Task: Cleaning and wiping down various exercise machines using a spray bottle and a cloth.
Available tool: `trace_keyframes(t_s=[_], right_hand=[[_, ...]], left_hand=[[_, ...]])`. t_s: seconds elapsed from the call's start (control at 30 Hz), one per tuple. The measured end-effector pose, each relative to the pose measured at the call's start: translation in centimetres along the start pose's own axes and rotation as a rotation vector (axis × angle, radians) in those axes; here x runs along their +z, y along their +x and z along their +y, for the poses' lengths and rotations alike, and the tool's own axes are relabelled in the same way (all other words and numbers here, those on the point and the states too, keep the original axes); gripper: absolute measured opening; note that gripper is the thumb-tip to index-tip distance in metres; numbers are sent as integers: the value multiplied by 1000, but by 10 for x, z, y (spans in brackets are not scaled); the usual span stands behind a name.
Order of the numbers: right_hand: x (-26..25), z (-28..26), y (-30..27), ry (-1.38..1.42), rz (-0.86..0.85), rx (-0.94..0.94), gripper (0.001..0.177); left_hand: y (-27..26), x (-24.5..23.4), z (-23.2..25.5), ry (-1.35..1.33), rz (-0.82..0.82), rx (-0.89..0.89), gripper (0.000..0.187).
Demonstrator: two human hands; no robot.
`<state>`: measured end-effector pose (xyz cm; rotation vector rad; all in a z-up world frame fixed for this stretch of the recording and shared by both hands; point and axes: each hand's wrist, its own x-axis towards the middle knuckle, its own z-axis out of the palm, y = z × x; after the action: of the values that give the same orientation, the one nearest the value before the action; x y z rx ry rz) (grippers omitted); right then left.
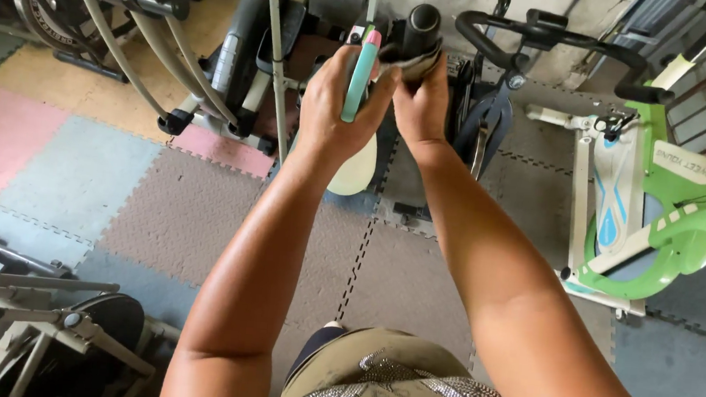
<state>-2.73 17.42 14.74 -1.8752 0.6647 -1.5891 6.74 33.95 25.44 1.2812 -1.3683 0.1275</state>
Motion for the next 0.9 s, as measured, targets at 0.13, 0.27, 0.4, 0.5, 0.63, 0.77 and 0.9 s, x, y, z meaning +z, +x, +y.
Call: trace_keyframes(t_s=[0.13,0.27,0.4,0.5,0.63,0.77,0.9], right_hand=[[2,40,-16,-21,-10,84,49],[-2,47,-9,-86,-101,149,55],[-6,-14,15,88,-76,-97,55],[-9,-45,26,309,-68,-73,48],[0,-11,11,196,-17,-115,48],[17,22,-15,143,88,-15,51],[40,77,-42,-173,266,27,59]], left_hand=[[-13,-4,12,-96,-15,50,22],[-22,-6,11,-140,-2,14,24],[-18,-3,-6,-94,13,-38,25],[-8,0,-17,-51,52,91,33],[5,8,-41,-67,7,62,36],[14,5,-57,-92,-53,123,43],[19,-10,-74,-177,-146,111,41]])
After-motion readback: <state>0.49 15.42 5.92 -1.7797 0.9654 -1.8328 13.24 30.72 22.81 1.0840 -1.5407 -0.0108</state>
